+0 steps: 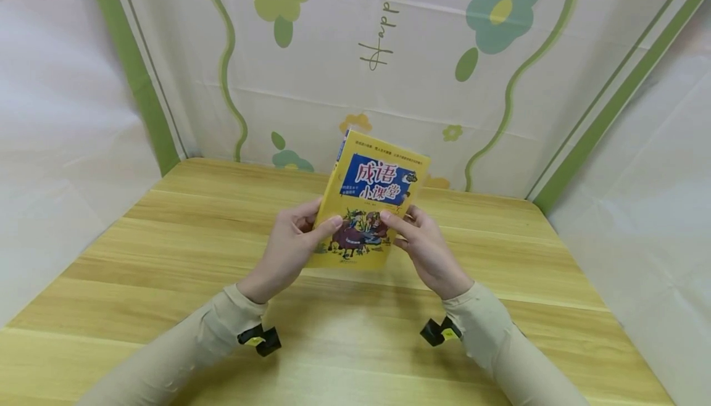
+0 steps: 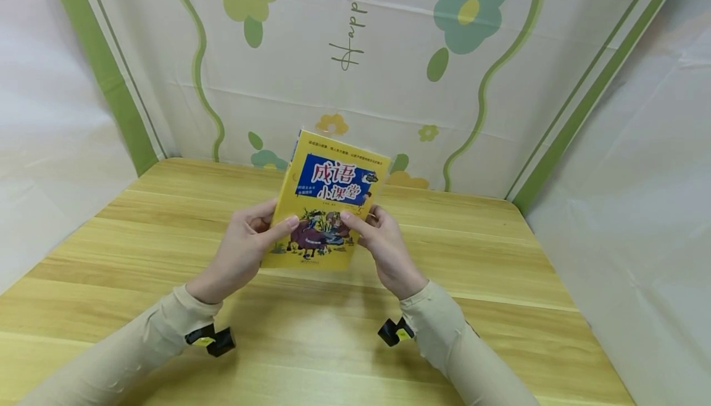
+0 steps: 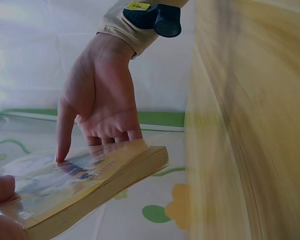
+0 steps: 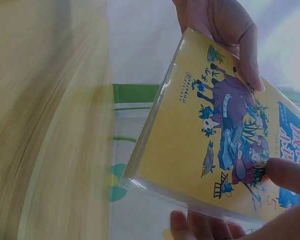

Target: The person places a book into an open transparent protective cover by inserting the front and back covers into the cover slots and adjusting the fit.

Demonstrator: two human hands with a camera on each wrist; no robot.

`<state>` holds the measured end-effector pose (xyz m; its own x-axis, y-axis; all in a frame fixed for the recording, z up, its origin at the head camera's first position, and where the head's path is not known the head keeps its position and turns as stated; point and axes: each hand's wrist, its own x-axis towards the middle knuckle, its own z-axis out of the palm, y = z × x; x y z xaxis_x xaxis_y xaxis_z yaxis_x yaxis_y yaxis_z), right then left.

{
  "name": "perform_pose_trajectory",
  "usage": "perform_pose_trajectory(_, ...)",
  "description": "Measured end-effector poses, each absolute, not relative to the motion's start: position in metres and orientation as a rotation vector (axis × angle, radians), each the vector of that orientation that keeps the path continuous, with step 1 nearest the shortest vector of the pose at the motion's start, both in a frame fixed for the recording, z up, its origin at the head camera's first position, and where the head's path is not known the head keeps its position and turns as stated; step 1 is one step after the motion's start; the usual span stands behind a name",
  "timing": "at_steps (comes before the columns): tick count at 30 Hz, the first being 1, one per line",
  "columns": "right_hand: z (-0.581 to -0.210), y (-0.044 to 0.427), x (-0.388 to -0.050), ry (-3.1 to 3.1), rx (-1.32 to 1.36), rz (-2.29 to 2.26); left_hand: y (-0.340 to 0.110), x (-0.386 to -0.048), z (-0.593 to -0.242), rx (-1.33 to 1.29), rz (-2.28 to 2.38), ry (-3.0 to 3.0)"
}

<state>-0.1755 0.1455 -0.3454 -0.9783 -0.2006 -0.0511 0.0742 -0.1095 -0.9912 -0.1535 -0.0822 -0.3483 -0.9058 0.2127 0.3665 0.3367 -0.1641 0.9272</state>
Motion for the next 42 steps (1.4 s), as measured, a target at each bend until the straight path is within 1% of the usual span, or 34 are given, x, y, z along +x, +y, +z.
perform_pose_trajectory(16, -0.3460, 0.1461, -0.1746, 2.004, -0.150, -2.227, -0.0825, -0.1531, -0.3495, -0.516, -2.440, -1.888)
perform_pose_trajectory(28, -0.3474, 0.1473, -0.1747, 2.042, -0.176, -2.239, -0.0836, -0.1545, -0.3509, -0.484, -2.509, -1.891)
perform_pose_trajectory(35, -0.3481, 0.1488, -0.1754, 2.052, -0.183, -2.248, -0.0826, -0.1569, -0.3535, -0.461, -2.497, -1.922)
perform_pose_trajectory(42, -0.3478, 0.1494, -0.1760, 2.144, -0.158, -2.215, -0.0829, -0.1585, -0.3572, -0.348, -2.407, -2.076)
